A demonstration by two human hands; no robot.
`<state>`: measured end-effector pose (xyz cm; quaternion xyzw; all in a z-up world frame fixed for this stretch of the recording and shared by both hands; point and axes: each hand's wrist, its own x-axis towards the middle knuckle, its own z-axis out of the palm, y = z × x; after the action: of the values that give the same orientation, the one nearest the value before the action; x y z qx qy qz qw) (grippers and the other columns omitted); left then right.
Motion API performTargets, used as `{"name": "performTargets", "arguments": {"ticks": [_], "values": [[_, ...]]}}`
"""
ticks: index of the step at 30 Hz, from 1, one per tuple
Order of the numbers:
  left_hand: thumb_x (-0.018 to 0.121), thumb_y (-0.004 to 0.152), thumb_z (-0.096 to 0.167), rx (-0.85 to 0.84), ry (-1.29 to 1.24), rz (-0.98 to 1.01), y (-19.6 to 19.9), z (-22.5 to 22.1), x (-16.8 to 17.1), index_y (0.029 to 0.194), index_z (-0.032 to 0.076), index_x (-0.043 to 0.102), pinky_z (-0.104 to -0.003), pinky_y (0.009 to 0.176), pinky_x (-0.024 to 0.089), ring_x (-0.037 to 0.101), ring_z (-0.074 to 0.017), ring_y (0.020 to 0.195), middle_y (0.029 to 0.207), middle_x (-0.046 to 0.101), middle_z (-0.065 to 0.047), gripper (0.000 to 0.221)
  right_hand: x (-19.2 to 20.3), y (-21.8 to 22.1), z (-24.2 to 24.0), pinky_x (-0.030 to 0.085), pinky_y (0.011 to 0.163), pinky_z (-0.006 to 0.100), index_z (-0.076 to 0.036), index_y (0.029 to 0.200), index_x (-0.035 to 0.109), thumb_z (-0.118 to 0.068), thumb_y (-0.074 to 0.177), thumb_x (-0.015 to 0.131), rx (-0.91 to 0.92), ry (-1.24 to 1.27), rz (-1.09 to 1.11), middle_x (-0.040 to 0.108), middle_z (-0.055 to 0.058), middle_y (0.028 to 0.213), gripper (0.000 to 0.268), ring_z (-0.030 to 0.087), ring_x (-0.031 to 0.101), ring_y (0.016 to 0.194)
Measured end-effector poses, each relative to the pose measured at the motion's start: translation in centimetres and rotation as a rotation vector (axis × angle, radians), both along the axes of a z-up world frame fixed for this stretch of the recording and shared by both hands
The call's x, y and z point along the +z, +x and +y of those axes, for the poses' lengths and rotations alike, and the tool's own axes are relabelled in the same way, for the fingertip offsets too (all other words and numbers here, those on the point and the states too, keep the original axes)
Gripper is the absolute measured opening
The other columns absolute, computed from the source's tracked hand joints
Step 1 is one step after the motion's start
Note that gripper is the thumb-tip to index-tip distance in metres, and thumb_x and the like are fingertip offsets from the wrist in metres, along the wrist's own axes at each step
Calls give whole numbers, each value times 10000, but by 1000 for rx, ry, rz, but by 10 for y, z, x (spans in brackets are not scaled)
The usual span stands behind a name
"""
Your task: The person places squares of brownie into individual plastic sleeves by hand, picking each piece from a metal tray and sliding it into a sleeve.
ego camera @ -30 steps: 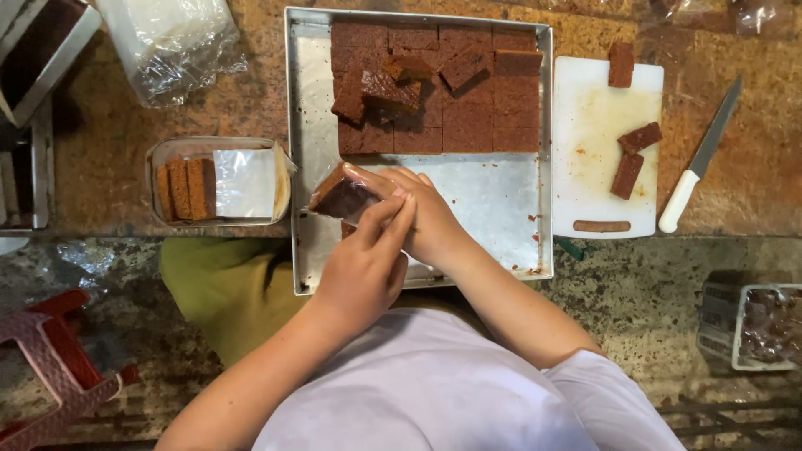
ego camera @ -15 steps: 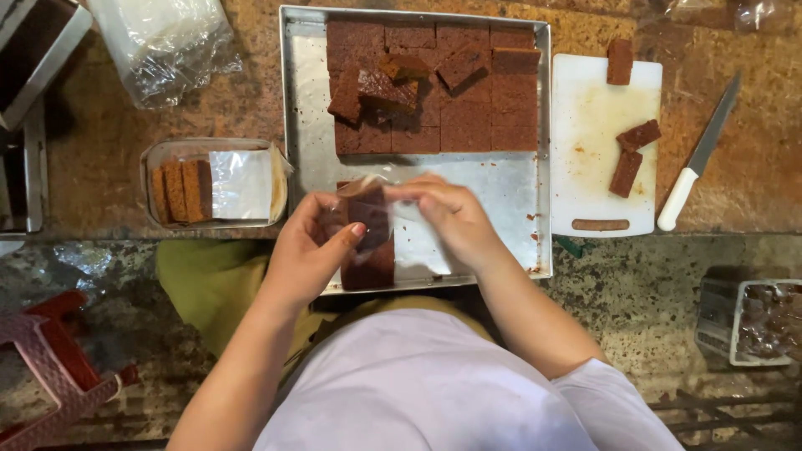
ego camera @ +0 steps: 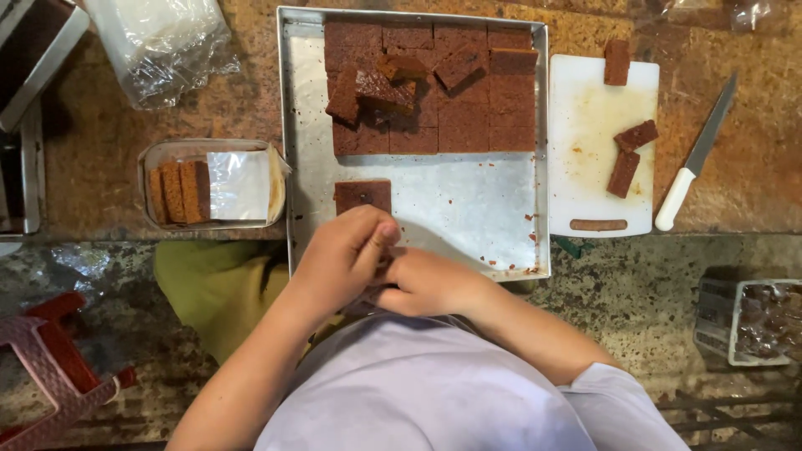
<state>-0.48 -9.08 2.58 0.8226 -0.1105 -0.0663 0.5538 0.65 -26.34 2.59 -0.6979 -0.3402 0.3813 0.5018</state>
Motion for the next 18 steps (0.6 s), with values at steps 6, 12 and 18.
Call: {"name": "performTargets", "arguments": {"ticks": [6,12,18], "values": [[576,1047,261,-55,-388,150,13,36,-10,898,76,722,-399,822,524,616,-226,829,808,645,-72,279,-2,23,-21,537,867,438,20,1098,744,-67,1004,535,-345,166,166,684,155,947,245,259,626,879],[634,1023,200,-54,-438,-173,5,7,-16,656,117,547,-337,713,439,508,-251,730,714,543,-44,386,0,18,-13,512,755,350,-47,840,732,-140,883,804,-220,288,73,660,64,888,125,192,624,833],[428,1109,340,-26,-496,-58,9,13,3,717,114,601,-313,651,448,473,-185,629,686,500,-32,484,-2,8,-10,532,755,369,-9,877,732,-120,934,751,-340,345,84,642,106,862,126,200,615,805]]}}
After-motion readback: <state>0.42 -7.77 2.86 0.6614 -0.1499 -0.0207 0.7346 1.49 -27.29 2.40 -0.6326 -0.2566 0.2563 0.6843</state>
